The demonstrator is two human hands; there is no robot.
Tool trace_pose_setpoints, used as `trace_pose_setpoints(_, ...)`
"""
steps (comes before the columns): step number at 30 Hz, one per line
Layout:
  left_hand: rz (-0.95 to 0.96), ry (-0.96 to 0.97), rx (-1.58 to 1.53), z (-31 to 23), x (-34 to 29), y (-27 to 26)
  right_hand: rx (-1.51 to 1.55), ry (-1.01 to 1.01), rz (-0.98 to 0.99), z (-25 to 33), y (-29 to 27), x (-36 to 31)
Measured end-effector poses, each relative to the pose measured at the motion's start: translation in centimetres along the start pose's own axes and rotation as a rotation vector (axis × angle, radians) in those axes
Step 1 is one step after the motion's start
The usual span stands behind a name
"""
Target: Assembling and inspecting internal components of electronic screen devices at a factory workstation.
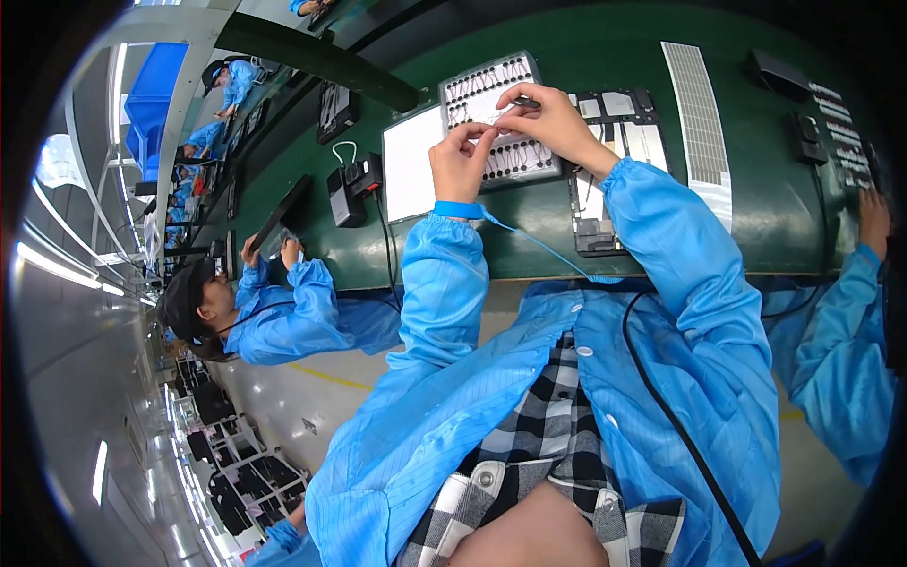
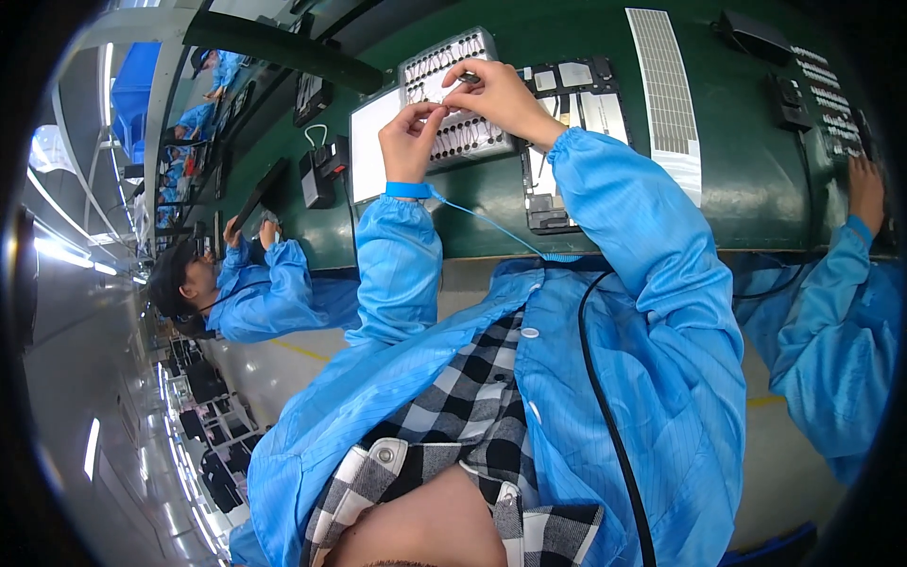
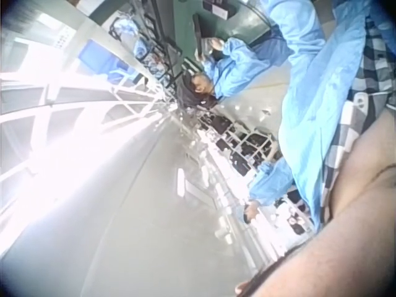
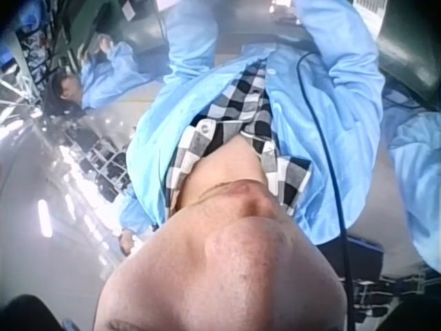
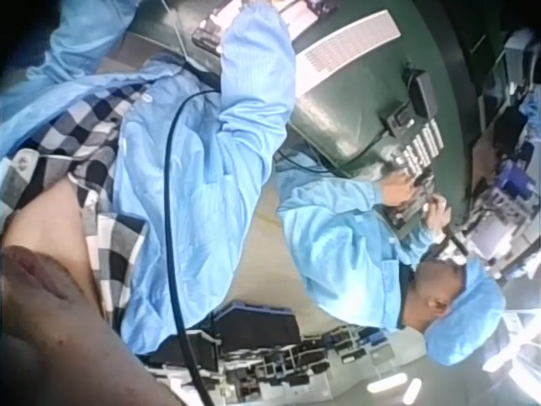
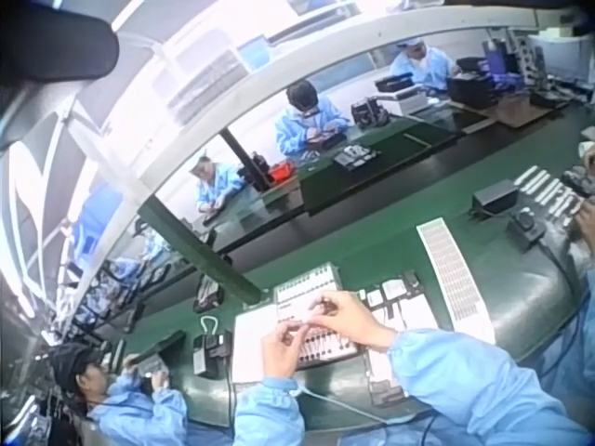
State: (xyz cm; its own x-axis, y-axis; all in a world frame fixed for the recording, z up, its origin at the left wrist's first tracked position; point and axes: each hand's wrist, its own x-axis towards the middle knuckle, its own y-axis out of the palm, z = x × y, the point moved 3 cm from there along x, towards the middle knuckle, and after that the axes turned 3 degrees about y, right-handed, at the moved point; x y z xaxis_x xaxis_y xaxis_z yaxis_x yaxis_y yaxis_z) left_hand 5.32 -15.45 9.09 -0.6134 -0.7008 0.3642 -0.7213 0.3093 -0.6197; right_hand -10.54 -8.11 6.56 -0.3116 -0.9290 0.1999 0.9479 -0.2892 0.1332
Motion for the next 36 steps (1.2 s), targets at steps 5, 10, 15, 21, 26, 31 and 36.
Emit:
trace_pose_setpoints(5,0.0,-0.073,-0.023,0.1,-0.1,0.2,-0.017,-0.016,-0.01,0.0,0.1,0.0)
trace_pose_setpoints(10,-0.061,0.005,0.113,-0.2,0.0,0.2,-0.061,-0.091,-0.015,0.0,0.1,0.0)
trace_pose_setpoints(15,-0.072,-0.004,0.053,0.1,-0.1,0.3,-0.08,-0.068,-0.024,0.2,0.0,-0.2)
trace_pose_setpoints(21,-0.069,-0.052,0.177,-0.5,-0.5,0.1,-0.111,-0.086,-0.004,0.3,0.2,-0.3)
trace_pose_setpoints(26,-0.107,0.034,0.418,-1.7,-0.7,0.2,-0.163,-0.083,0.014,0.5,0.3,-0.4)
trace_pose_setpoints(31,-0.09,0.031,0.454,-2.3,-0.6,0.3,-0.247,-0.108,-0.025,0.8,0.4,-0.6)
trace_pose_setpoints(36,-0.069,-0.081,0.411,-1.3,-0.2,0.0,-0.229,-0.102,-0.057,1.0,0.0,-0.7)
